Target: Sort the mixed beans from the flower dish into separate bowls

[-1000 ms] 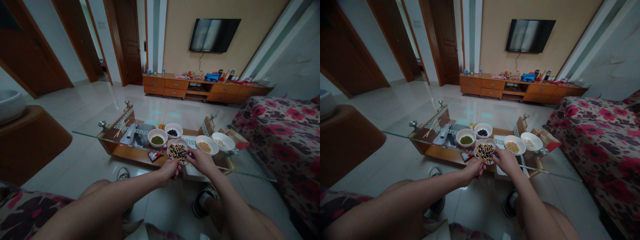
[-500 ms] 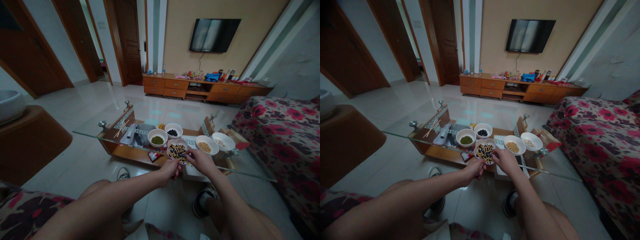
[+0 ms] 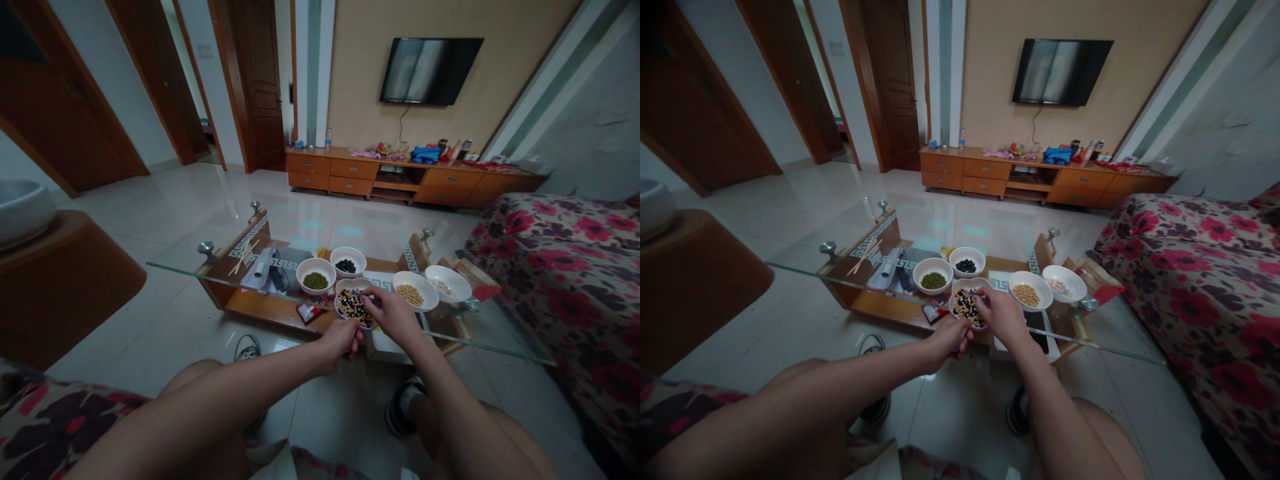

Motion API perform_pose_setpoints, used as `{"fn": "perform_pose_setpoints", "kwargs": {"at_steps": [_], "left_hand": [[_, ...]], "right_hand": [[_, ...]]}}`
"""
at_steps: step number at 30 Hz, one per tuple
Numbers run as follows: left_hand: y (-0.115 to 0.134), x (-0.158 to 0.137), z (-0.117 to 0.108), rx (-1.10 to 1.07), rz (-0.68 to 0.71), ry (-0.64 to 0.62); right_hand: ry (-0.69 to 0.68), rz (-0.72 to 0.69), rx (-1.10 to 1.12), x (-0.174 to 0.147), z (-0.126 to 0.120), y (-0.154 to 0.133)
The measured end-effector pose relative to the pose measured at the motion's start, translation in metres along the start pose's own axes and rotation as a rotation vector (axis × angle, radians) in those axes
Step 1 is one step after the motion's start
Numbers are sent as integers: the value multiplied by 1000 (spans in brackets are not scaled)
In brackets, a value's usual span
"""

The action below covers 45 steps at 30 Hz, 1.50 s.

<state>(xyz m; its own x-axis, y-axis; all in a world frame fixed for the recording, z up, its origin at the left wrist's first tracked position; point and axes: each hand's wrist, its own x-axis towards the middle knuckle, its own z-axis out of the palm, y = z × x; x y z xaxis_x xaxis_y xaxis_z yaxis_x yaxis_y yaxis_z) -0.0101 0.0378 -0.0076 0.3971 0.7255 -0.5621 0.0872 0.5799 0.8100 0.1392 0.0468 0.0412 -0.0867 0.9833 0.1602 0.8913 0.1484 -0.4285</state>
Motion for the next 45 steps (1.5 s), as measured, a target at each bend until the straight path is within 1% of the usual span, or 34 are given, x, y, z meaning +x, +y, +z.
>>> {"fn": "perform_pose_setpoints", "kwargs": {"at_steps": [4,9,17,21,27,33,38,45], "left_hand": [[0,0,0,2,-2,3],[-1,1,0,-2,2,-1],[-1,-1,1,-16,27,-9],[-1,0,0,-4,15,-10],[-1,0,-2,2,4,-10],[1,-3,-1,7,-4,-3],[3,-5,0,21,-15,3],[2,-3,0,29,-26,8]], "right_hand": [[60,-14,14,7,8,-14],[94,-39,44,15,19,-27],[117,-14,47,21,29,-30],[124,3,37,20,24,-26],[108,27,8,11,8,-10],[20,54,-19,2,-7,11],[-57,70,-63,-4,-18,23],[-119,69,-99,-7,-19,28]]}}
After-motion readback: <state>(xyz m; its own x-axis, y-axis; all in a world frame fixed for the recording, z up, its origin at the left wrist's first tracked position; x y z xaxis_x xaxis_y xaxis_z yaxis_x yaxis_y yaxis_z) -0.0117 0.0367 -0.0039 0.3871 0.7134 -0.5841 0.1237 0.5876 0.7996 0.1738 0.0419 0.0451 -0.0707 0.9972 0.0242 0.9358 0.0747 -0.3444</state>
